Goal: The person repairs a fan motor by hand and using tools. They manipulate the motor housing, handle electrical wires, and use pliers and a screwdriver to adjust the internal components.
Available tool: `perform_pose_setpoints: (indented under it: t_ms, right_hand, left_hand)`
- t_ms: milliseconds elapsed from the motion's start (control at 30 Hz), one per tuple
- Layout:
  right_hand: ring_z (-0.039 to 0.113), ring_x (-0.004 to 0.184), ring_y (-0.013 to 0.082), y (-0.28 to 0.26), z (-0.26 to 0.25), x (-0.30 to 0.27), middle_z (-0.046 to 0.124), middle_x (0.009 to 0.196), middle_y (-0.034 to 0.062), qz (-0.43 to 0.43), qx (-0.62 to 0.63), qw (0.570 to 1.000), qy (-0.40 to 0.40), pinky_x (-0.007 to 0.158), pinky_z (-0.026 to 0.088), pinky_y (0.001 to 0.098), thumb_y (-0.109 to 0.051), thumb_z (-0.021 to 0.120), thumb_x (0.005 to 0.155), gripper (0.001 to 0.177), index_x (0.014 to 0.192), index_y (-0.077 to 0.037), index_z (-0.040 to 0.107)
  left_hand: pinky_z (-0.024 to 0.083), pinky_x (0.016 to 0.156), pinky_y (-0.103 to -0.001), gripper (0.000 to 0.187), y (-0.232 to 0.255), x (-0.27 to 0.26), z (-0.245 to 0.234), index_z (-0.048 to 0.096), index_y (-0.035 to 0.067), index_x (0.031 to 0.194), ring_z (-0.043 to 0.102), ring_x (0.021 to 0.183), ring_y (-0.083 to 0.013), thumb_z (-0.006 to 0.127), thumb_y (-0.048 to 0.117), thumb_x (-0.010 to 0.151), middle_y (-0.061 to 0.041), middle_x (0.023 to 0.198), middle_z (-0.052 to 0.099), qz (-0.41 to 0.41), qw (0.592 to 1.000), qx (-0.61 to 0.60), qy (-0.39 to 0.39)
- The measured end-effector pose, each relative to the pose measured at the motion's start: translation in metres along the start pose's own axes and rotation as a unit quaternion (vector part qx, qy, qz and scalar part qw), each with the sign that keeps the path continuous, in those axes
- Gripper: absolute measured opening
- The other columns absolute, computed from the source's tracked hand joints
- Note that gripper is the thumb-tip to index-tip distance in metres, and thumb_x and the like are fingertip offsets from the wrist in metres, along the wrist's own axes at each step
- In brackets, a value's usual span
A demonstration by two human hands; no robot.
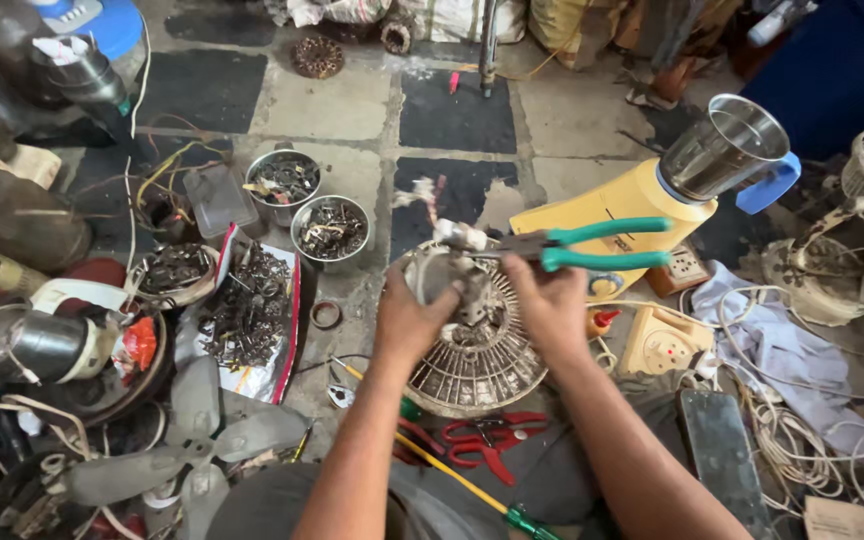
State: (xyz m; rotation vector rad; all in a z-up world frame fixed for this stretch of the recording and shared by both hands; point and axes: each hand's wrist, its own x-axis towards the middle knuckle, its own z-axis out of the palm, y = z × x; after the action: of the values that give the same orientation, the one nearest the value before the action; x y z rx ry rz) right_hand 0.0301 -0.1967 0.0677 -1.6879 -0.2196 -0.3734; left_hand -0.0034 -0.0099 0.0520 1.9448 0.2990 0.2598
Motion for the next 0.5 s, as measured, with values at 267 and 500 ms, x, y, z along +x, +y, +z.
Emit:
perform_pose_setpoints:
  t_ms: [267, 500]
  right_hand:
    - [0.042, 0.061, 0.0202, 0.053, -0.067, -0.060, 0.050, 0.076, 0.0059, 0.291, 0.034, 0.951, 0.101, 0.053, 0.032, 0.0390, -0.026, 0.065, 0.099, 0.032, 0.119, -0.004, 0.055]
    - [0.066, 0.079, 0.0260, 0.056, -0.069, -0.076, 0.069, 0.085, 0.0164, 0.094, -0.377, 0.921, -0.041, 0.073, 0.052, 0.0387, -0.035, 0.081, 0.084, 0.046, 0.106, 0.004, 0.070]
  left_hand:
    - [0.055, 0.088, -0.047, 0.117, 0.025, -0.027, 0.011, 0.040, -0.011, 0.138, 0.068, 0.105, -0.0444, 0.090, 0.063, 0.063, -0.032, 0.118, 0.066, 0.030, 0.982, 0.186, 0.012]
    - [0.052, 0.092, -0.047, 0.115, 0.025, -0.041, 0.021, 0.040, -0.004, 0.141, 0.063, 0.114, -0.0413, 0.090, 0.060, 0.060, -0.025, 0.128, 0.062, 0.120, 0.974, 0.187, 0.035]
